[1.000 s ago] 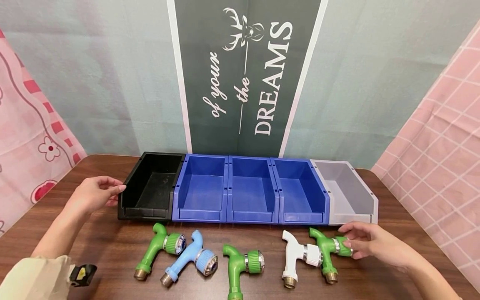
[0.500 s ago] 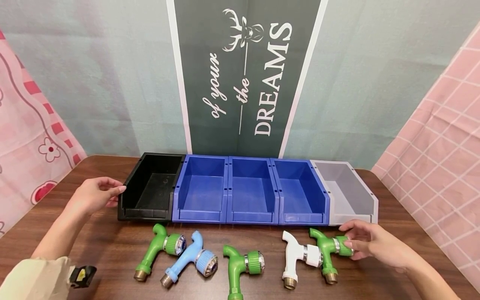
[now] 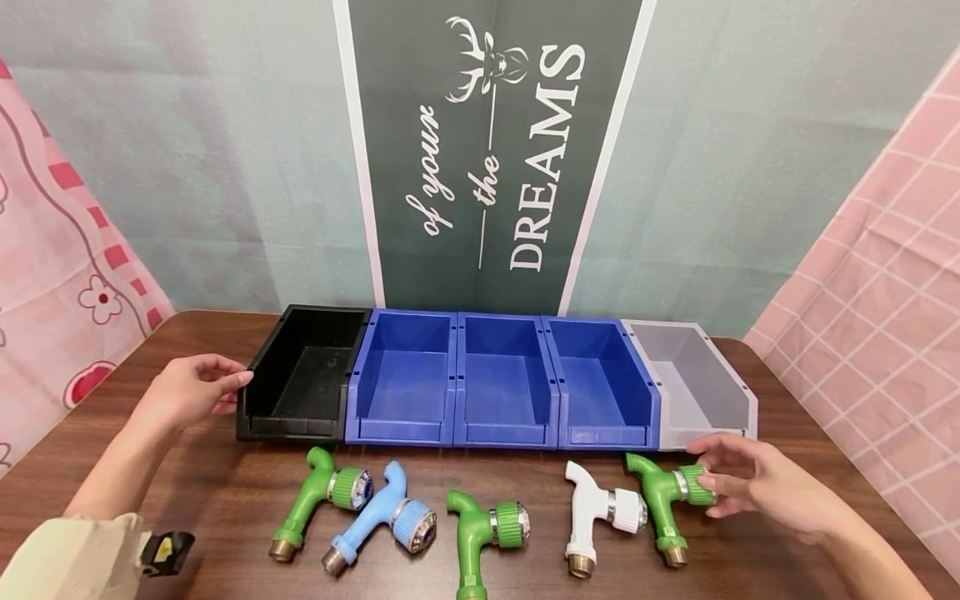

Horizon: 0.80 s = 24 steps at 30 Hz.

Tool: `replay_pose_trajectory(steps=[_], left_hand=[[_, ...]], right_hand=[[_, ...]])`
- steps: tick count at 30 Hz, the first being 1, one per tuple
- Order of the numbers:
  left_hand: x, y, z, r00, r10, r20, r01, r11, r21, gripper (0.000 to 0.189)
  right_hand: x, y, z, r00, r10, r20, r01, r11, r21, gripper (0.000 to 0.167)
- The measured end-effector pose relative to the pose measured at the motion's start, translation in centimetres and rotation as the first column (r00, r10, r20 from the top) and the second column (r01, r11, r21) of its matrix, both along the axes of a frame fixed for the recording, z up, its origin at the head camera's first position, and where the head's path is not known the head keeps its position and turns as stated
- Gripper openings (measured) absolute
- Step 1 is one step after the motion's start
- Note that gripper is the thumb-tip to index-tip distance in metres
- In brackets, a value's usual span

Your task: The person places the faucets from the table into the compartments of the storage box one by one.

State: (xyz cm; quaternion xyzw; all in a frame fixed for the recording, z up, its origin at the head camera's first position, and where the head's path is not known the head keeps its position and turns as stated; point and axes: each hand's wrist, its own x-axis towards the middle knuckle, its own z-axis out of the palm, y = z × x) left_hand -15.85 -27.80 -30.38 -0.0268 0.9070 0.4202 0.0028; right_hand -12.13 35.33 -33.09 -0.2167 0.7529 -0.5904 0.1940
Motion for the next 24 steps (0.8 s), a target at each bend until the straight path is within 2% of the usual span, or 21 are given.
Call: replay_pose_trajectory(steps=[9, 17, 24], left_hand=[[-0.1, 0.0, -0.1, 1.000, 0.004, -0.001, -0.004, 1.000, -0.003, 0.037], [-0.1, -0.1, -0.1, 1.000, -0.001, -0.002, 0.001, 1.000, -0.005, 0.038], [0.0, 0.0, -0.2, 1.000, 0.008, -0.015, -0.008, 1.000, 0.000, 0.036]], right_hand=[[0.0, 0.7, 0.7, 0.998, -0.025, -0.065, 0.027, 0.999, 0.030, 0.039], [-0.2, 1.2, 2.2, 0.990, -0.061, -0.127, 0.070, 0.995, 0.070, 0.045], [-0.9, 1.9, 3.3, 0.994, -0.072, -0.086, 0.075, 0.997, 0.022, 0.044]])
